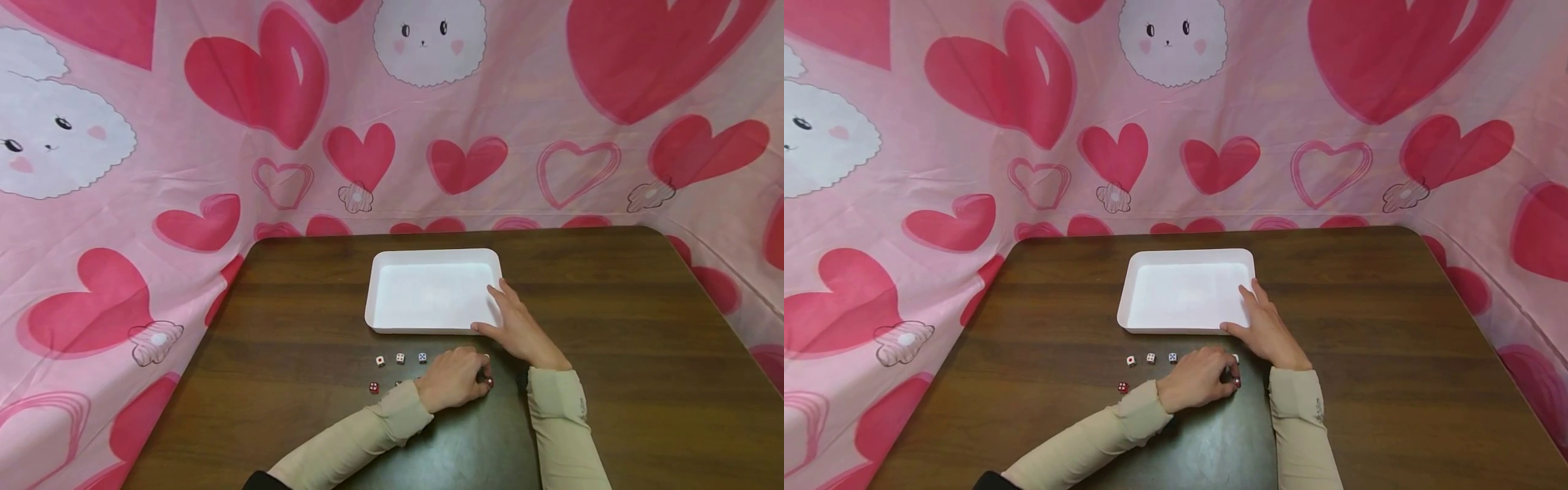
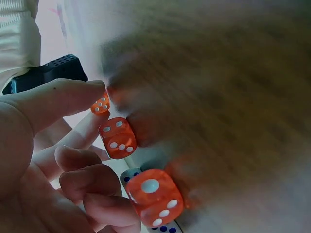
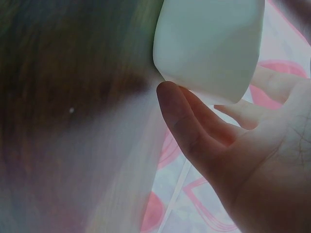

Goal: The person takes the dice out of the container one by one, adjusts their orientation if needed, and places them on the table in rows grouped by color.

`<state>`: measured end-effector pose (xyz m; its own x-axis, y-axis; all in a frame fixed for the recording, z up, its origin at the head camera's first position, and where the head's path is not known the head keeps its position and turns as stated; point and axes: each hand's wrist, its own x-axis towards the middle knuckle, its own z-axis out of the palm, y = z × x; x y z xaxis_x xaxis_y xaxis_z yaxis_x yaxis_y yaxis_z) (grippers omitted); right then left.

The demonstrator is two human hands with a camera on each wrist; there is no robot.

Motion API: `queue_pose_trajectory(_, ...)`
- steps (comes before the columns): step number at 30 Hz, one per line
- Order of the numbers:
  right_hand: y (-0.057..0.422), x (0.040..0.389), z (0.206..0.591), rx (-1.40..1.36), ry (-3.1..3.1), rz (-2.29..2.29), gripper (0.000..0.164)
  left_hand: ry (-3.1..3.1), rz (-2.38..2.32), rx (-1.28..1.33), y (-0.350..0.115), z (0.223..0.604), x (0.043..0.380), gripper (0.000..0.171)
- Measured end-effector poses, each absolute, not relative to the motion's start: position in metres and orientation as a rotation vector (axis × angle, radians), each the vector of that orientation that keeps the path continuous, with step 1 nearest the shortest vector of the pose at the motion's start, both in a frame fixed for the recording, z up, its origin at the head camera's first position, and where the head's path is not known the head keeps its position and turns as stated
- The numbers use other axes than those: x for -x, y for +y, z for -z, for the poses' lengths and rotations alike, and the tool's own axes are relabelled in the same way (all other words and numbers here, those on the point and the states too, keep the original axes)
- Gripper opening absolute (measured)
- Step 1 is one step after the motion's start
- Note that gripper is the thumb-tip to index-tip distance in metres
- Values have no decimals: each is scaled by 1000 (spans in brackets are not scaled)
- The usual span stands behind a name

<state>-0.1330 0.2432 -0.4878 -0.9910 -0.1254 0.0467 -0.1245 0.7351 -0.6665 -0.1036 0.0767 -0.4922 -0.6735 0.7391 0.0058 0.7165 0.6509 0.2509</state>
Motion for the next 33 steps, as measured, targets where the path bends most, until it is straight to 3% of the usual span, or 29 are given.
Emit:
queue_pose_trajectory(26,242,135,490,257,2967,1116,85,2781,-333,-1181,75,491,102,7)
queue_pose_trajectory(33,244,135,491,257,2974,1114,87,2773,-422,-1157,67,484,101,14)
